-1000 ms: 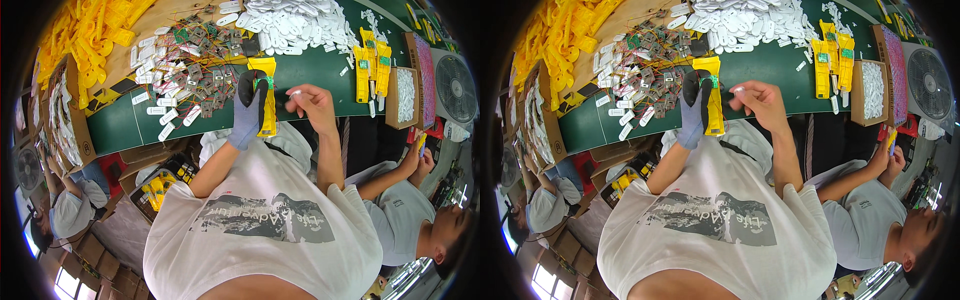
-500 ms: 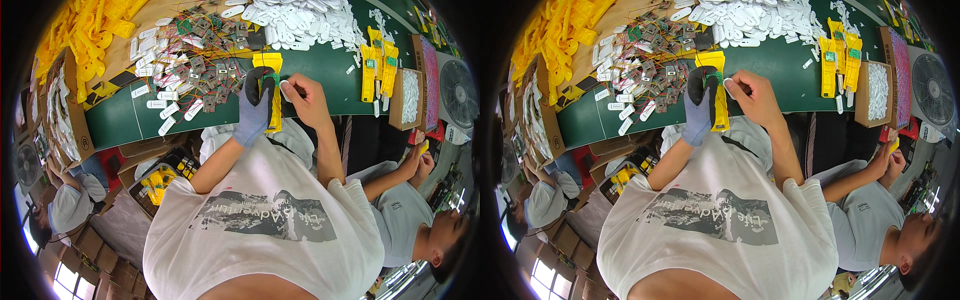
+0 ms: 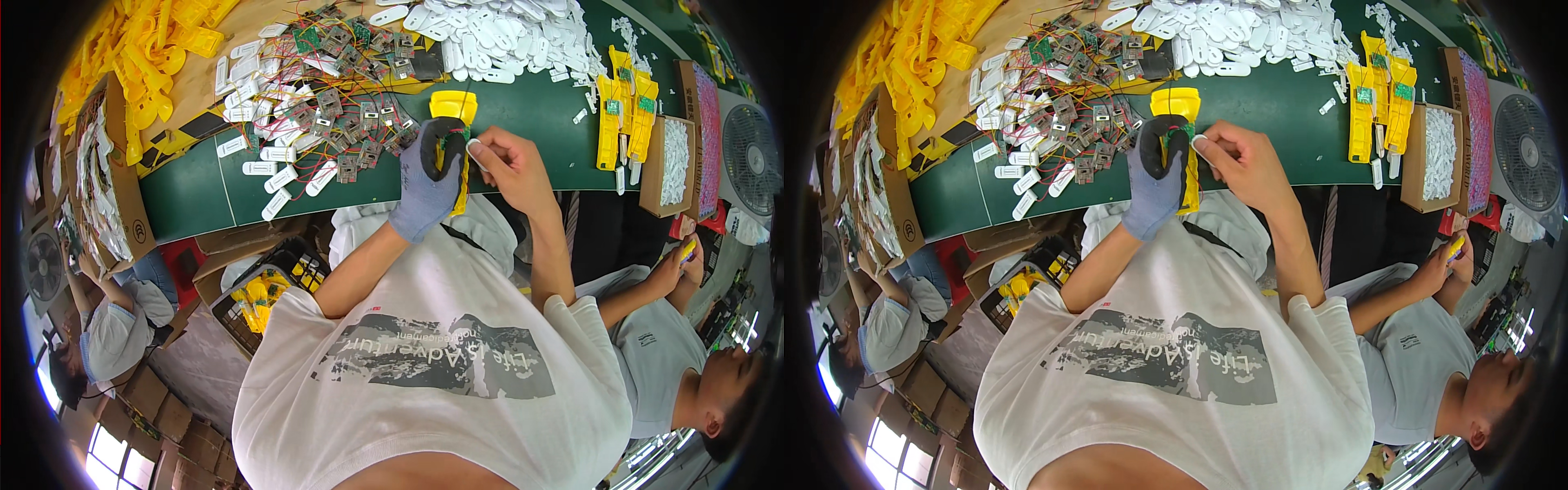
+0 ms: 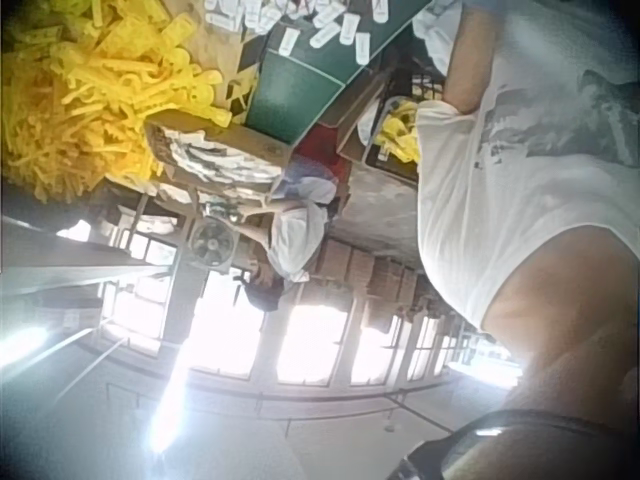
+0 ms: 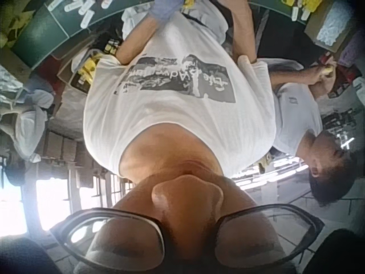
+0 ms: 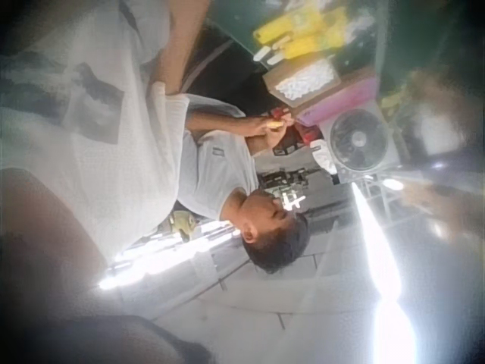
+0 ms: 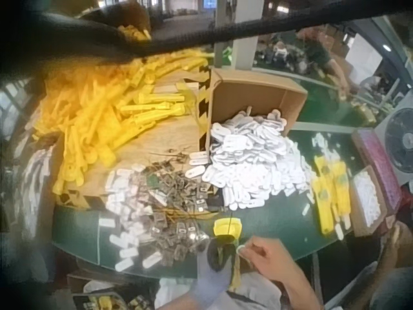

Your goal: The person assembles electronic circuit boards and wires into yellow plastic housings by hand, wearing gloves.

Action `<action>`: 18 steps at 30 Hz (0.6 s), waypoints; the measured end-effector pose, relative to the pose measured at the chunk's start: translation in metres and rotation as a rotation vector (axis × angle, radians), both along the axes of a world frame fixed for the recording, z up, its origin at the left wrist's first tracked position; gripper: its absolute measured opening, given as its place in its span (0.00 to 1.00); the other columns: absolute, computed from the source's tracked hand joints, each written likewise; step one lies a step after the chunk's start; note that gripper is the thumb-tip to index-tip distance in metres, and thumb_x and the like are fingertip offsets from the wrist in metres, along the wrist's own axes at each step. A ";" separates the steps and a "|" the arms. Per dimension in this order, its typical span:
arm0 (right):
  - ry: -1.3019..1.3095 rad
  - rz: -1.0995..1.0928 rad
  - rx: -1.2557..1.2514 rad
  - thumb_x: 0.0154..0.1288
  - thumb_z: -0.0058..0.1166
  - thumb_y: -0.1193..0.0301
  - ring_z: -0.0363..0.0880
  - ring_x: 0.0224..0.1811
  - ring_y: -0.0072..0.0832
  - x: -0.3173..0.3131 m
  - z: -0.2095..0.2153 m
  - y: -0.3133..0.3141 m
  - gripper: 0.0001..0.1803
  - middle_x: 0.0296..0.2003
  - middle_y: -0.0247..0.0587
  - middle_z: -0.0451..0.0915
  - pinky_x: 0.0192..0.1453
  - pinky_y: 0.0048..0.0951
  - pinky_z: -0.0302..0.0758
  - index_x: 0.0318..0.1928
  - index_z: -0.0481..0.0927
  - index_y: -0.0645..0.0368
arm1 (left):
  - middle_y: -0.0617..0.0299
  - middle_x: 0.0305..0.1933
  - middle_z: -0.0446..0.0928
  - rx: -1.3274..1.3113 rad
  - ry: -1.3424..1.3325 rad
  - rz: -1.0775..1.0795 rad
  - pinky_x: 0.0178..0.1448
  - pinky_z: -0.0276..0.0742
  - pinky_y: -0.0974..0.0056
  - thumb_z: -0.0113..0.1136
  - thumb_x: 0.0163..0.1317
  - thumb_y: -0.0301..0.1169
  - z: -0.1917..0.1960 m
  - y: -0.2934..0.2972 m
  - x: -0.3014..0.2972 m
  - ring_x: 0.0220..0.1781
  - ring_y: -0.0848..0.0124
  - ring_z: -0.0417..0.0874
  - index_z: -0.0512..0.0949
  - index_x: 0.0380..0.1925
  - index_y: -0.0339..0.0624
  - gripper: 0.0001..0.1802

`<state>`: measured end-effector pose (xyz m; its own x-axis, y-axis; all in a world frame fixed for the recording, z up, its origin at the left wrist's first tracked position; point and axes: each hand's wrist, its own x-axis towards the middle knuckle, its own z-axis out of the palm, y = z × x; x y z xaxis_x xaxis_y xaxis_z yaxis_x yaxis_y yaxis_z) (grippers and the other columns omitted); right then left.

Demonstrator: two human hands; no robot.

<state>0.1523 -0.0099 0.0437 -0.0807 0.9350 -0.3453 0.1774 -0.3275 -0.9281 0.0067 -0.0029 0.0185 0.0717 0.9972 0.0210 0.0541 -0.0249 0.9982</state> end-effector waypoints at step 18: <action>0.187 -0.028 0.011 0.62 0.54 0.74 0.63 0.19 0.10 0.004 -0.005 0.001 0.05 0.18 0.25 0.69 0.23 0.14 0.60 0.32 0.76 0.63 | 0.62 0.36 0.73 -0.248 -0.228 -0.039 0.36 0.70 0.71 0.49 0.64 0.27 -0.002 0.003 0.002 0.33 0.79 0.71 0.69 0.45 0.37 0.11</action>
<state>0.1565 -0.0088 0.0391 -0.1161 0.9414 -0.3166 -0.0077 -0.3196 -0.9475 0.0086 -0.0001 0.0168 0.1312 0.9706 -0.2020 -0.1678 0.2226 0.9604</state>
